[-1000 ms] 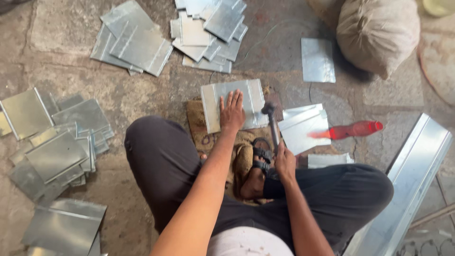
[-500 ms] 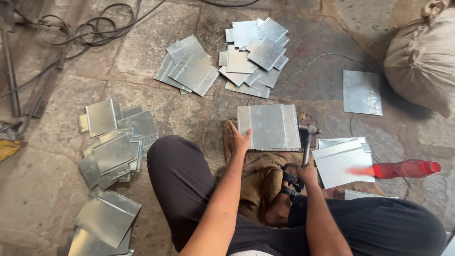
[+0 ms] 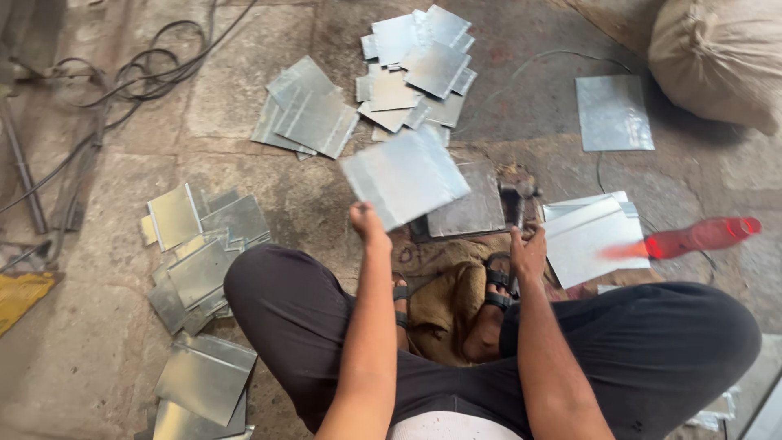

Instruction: The person shapes small metal sheets by hammering their edges against a metal block while sitting on the floor, handling one sheet at a time and placing some aside.

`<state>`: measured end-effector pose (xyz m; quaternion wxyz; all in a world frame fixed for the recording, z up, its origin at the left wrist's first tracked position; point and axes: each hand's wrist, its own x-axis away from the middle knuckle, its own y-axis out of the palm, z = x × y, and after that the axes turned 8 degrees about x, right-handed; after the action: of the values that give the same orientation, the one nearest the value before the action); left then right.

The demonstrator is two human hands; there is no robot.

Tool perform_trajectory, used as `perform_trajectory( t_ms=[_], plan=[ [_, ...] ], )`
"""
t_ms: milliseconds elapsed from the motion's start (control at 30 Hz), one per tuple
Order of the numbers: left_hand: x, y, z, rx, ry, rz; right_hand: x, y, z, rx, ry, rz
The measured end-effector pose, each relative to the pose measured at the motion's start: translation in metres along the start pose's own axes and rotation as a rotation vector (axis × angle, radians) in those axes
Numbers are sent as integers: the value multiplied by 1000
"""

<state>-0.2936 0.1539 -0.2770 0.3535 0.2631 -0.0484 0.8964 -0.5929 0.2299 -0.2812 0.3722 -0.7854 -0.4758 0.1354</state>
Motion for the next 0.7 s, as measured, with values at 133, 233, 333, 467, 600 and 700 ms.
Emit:
perform_trajectory(
  t_ms=[133,233,333,467,600,700],
  plan=[
    [-39,5,20,654,-32,-157,-9,-4,23,-93,98,99],
    [-53,16,10,445,-191,-359,-14,-5,54,-36,35,200],
    [-41,35,-16,284,-113,-239,-12,-12,73,-31,103,299],
    [-13,55,-52,208,-62,-217,-10,-41,61,-124,82,340],
    [-11,71,-74,216,-19,-295,0,-130,31,-537,-175,434],
    [-17,77,-84,171,4,-335,35,-226,53,-656,-380,593]
  ],
)
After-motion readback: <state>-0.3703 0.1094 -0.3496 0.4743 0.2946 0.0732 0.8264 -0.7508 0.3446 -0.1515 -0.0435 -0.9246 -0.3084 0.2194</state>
